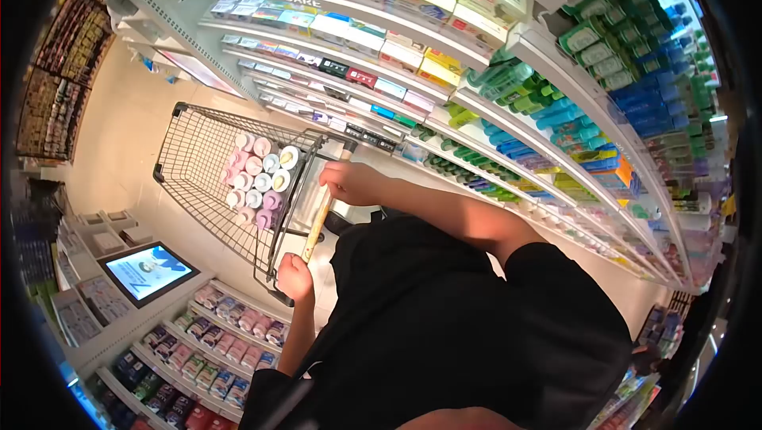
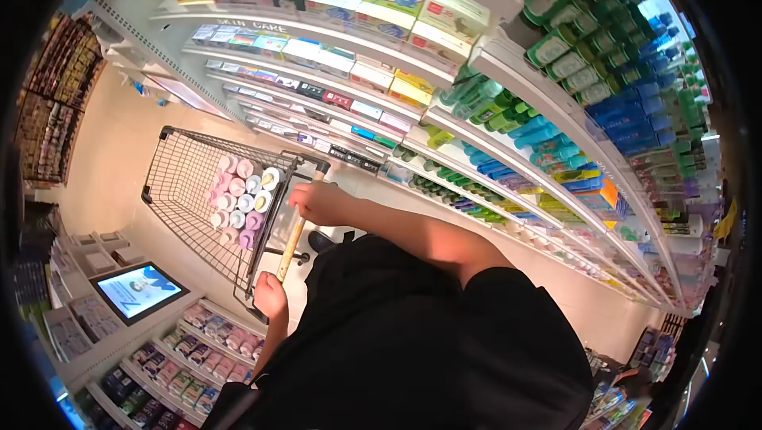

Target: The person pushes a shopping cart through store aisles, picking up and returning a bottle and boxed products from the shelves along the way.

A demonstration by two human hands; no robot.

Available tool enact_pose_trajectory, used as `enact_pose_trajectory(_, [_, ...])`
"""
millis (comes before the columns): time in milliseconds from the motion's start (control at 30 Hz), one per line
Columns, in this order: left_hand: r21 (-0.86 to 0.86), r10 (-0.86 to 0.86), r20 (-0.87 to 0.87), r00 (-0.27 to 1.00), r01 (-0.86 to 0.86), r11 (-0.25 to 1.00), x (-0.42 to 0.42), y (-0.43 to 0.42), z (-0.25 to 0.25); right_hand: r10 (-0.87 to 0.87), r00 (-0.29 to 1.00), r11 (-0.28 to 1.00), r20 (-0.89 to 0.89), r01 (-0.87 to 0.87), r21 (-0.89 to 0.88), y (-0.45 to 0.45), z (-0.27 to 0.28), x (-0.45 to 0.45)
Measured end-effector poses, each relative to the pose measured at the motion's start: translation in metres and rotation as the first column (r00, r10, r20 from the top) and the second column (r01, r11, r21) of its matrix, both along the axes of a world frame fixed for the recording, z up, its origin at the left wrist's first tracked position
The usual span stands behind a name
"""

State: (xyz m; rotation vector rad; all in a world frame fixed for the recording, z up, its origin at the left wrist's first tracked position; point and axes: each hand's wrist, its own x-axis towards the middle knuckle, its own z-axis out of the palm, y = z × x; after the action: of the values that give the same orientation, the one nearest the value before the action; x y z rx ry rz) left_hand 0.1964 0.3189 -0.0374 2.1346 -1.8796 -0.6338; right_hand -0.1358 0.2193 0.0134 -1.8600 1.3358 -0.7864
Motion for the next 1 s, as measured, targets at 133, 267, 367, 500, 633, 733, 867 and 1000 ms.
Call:
enact_pose_trajectory(133, [0.017,0.0,0.039,0.999,-0.001,1.0,-0.003,0.003,-0.001,-0.28,0.955,0.959,0.095,0.283,-0.025,0.036,0.043,-0.064])
enact_pose_trajectory(267, [0.037,0.013,0.086,0.996,-0.016,0.999,-0.015,0.002,0.004,-0.662,0.721,0.747,0.203,0.658,0.097,0.087,0.07,-0.16])
enact_pose_trajectory(367, [0.02,0.034,0.119,0.992,-0.036,0.999,-0.026,0.003,0.008,-0.788,0.547,0.584,0.283,0.809,0.062,0.118,0.079,-0.219])
enact_pose_trajectory(500, [0.005,0.057,0.165,0.985,-0.059,0.998,-0.029,0.004,-0.005,-0.808,0.412,0.419,0.42,0.904,-0.08,0.125,0.119,-0.26])
enact_pose_trajectory(633, [0.03,0.079,0.151,0.985,-0.085,0.996,-0.037,0.004,-0.005,-0.828,0.387,0.289,0.407,0.915,-0.282,0.11,0.148,-0.276])
enact_pose_trajectory(733, [0.03,0.053,0.123,0.991,-0.058,0.998,-0.035,0.003,-0.013,-0.92,0.389,0.389,-0.042,0.895,-0.219,0.1,0.163,-0.293])
enact_pose_trajectory(867, [0.031,0.059,0.087,0.994,-0.062,0.998,-0.037,0.004,-0.018,-0.921,0.39,0.374,-0.014,0.871,-0.317,0.093,0.158,-0.302])
enact_pose_trajectory(1000, [-0.048,0.048,0.022,0.999,-0.047,0.998,-0.046,-0.003,-0.011,-0.905,0.425,0.405,-0.007,0.858,-0.316,0.093,0.143,-0.313])
